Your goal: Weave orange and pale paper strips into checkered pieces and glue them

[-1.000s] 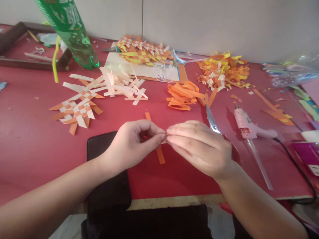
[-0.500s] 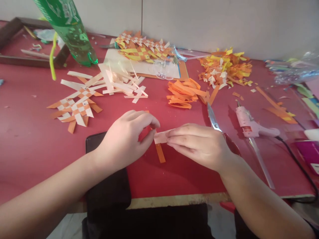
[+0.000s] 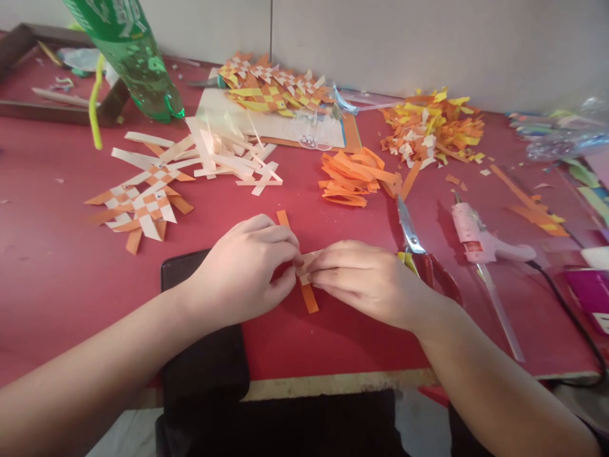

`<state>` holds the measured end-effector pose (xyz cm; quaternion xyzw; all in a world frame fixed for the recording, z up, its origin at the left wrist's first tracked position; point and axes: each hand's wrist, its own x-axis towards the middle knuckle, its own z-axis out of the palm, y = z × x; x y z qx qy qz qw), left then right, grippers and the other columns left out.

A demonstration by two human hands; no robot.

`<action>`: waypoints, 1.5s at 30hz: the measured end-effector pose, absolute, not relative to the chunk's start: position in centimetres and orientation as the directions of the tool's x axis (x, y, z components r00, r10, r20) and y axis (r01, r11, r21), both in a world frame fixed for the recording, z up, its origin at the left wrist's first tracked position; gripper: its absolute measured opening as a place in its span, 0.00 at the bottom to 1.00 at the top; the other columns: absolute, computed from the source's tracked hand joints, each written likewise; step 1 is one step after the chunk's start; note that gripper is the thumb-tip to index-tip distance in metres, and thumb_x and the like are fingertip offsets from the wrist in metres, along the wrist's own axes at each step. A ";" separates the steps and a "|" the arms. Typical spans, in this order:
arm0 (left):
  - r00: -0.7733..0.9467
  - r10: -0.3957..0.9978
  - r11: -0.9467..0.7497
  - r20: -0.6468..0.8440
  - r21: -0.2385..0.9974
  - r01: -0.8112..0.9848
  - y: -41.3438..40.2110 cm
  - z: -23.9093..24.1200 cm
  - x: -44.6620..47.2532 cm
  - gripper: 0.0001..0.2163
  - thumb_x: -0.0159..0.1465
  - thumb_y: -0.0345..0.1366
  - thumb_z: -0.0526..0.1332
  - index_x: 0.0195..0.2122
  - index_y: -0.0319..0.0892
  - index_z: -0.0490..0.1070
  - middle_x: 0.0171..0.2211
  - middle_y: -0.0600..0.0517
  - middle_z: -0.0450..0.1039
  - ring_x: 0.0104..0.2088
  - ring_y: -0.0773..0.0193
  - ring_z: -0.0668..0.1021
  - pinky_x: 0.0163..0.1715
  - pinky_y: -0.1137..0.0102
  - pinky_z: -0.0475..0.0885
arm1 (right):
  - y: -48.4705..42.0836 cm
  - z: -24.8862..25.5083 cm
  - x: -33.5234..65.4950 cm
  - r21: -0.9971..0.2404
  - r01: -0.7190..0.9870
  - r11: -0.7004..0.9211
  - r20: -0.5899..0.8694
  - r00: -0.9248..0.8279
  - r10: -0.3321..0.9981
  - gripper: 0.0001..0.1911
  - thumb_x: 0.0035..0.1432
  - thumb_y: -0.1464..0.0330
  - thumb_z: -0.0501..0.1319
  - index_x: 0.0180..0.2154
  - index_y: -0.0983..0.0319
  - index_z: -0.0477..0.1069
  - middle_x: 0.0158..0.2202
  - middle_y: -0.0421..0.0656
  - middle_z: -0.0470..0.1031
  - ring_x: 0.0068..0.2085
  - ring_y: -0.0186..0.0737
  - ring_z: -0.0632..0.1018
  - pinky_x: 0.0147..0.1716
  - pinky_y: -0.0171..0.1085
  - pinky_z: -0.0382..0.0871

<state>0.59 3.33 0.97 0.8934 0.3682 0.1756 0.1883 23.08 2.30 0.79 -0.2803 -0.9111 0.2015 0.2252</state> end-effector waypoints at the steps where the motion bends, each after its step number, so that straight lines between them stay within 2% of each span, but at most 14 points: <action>1: 0.665 0.725 -0.658 0.179 0.466 0.592 3.3 0.9 0.6 0.09 0.61 0.29 0.58 0.34 0.40 0.79 0.37 0.50 0.78 0.35 0.59 0.74 0.41 0.63 0.69 | 2.3 0.8 23.1 -0.498 0.420 0.758 0.291 -0.743 0.603 0.11 0.65 0.73 0.58 0.42 0.61 0.79 0.45 0.42 0.82 0.47 0.37 0.80 0.49 0.39 0.77; 10: 0.645 0.749 -0.609 0.151 0.541 0.580 3.5 0.7 0.5 0.07 0.60 0.28 0.59 0.34 0.41 0.78 0.37 0.52 0.79 0.36 0.60 0.76 0.42 0.64 0.69 | 2.1 0.7 23.0 -0.478 0.413 0.775 0.256 -0.779 0.573 0.12 0.67 0.74 0.55 0.43 0.64 0.78 0.45 0.43 0.81 0.49 0.40 0.78 0.50 0.41 0.77; 15: 0.639 0.757 -0.596 0.136 0.543 0.591 3.4 0.7 0.5 0.07 0.59 0.28 0.59 0.34 0.41 0.78 0.38 0.52 0.79 0.37 0.60 0.76 0.42 0.64 0.69 | 1.9 0.8 22.7 -0.505 0.429 0.749 0.264 -0.749 0.607 0.11 0.66 0.73 0.56 0.41 0.61 0.78 0.44 0.43 0.81 0.47 0.39 0.79 0.49 0.41 0.78; 18: 0.636 0.761 -0.589 0.124 0.543 0.599 3.3 0.8 0.5 0.07 0.59 0.28 0.59 0.34 0.41 0.78 0.38 0.52 0.78 0.37 0.61 0.75 0.43 0.64 0.69 | 1.9 0.7 22.8 -0.501 0.418 0.758 0.279 -0.751 0.599 0.10 0.66 0.74 0.57 0.41 0.64 0.78 0.44 0.44 0.81 0.47 0.39 0.79 0.49 0.39 0.77; 27: 0.635 0.765 -0.585 0.111 0.531 0.612 3.3 0.9 0.7 0.06 0.60 0.29 0.60 0.34 0.42 0.77 0.38 0.52 0.78 0.38 0.60 0.75 0.43 0.64 0.69 | 2.1 0.6 22.8 -0.420 0.408 0.810 0.306 -0.777 0.550 0.11 0.67 0.74 0.56 0.42 0.63 0.78 0.44 0.43 0.81 0.47 0.40 0.79 0.48 0.42 0.78; 45: 0.587 0.808 -0.545 0.053 0.447 0.709 2.4 0.9 0.9 0.06 0.62 0.33 0.58 0.35 0.43 0.74 0.40 0.52 0.77 0.41 0.55 0.74 0.42 0.58 0.68 | 1.8 0.6 22.6 -0.443 0.433 0.785 0.299 -0.755 0.584 0.10 0.65 0.74 0.58 0.41 0.65 0.78 0.44 0.45 0.81 0.46 0.40 0.78 0.47 0.41 0.78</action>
